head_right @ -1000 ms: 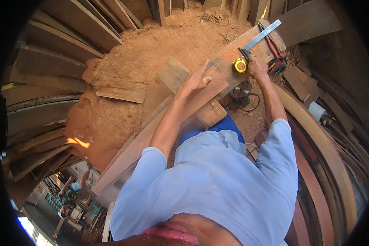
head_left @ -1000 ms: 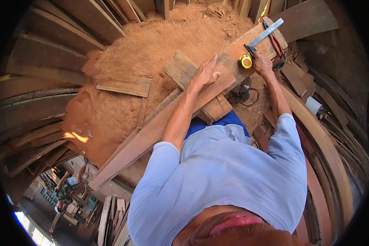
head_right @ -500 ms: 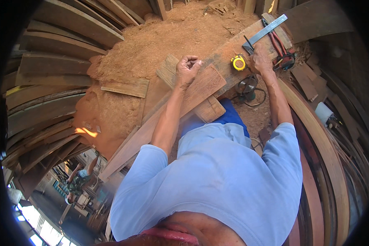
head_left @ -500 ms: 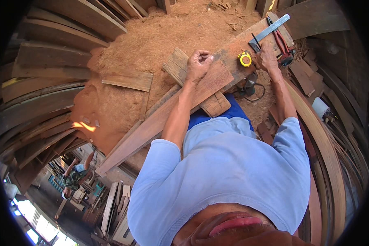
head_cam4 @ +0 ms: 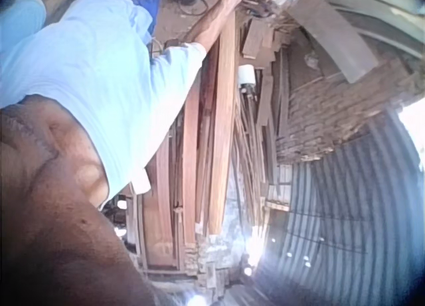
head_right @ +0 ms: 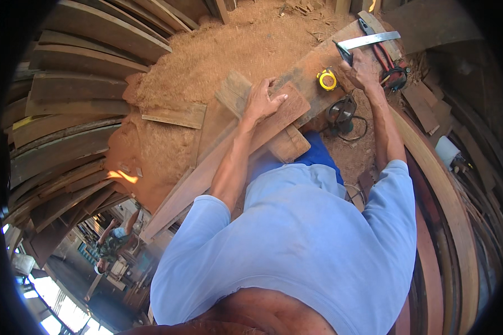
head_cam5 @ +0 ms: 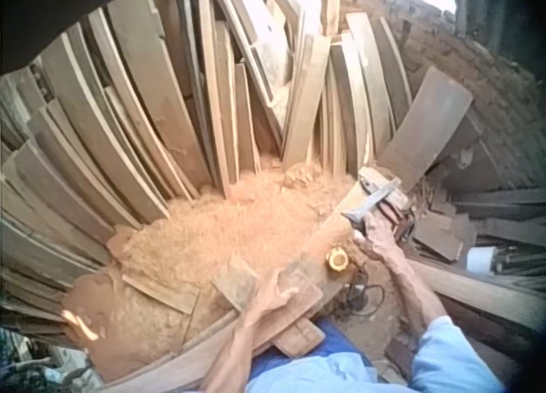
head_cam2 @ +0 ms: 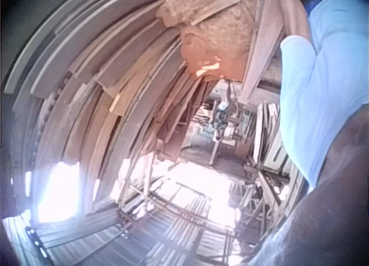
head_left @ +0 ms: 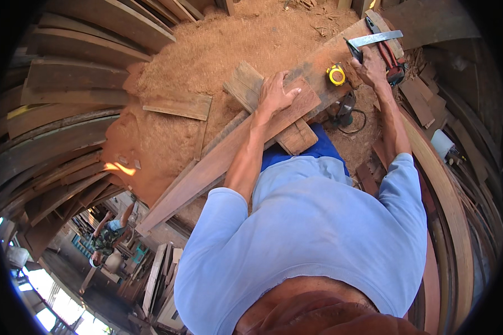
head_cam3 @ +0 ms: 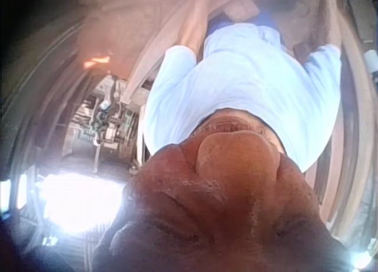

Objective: The person measures a curved wooden plank with a tape measure, marks it with a pencil using a square, and cuts it with a circular saw. The person repeats this process for multiple pieces of wood.

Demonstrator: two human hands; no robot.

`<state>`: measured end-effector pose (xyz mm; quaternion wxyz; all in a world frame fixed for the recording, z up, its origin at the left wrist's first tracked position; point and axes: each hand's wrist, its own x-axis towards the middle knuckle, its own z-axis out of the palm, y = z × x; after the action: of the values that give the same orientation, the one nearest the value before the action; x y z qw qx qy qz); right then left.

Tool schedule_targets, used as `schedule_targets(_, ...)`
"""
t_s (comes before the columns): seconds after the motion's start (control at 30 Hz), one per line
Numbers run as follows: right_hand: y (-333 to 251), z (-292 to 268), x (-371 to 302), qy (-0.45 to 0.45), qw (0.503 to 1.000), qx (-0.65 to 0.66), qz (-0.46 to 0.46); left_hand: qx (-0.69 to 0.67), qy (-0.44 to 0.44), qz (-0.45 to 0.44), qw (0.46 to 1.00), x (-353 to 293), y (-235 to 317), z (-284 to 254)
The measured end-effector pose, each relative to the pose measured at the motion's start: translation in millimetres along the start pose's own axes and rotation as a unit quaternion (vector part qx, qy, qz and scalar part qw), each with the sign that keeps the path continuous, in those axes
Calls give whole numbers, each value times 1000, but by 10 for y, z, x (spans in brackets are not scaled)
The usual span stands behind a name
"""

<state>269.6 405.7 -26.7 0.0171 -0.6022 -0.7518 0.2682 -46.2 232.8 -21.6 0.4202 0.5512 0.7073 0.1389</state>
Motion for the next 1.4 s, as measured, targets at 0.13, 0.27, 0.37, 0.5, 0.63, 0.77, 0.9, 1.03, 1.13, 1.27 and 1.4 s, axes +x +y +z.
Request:
schedule_targets(0.13,-542,-421,-380,119,985,125,-8,16,-146,19,989,287,-387,171)
schedule_targets(0.27,-900,-501,-802,249,940,231,-37,-39,-300,-88,949,561,-266,-31)
schedule_targets(0.37,-940,-398,-927,332,895,296,-15,-18,-279,-61,958,493,-206,-90)
schedule_targets(0.5,-896,-339,-1073,316,841,436,47,68,-161,-36,984,324,-72,-268)
schedule_targets(0.63,-734,103,-1243,252,795,530,153,216,-53,-40,974,114,425,-551)
schedule_targets(0.77,-908,655,-1304,141,779,576,203,202,-35,-11,979,-76,420,-280)
schedule_targets(0.9,-1218,1162,-1377,88,727,647,216,131,-39,22,990,-241,387,-48)
schedule_targets(1.03,-1302,1397,-1415,57,709,656,253,117,-7,60,991,-209,339,-64)
schedule_targets(1.13,-1318,1452,-1454,44,759,609,225,119,3,68,991,-199,343,-73)
schedule_targets(1.27,-1323,1390,-1481,56,816,534,212,113,26,90,989,-253,414,-40)
schedule_targets(1.4,-1268,1481,-1520,54,839,497,214,115,27,91,989,-312,416,-19)
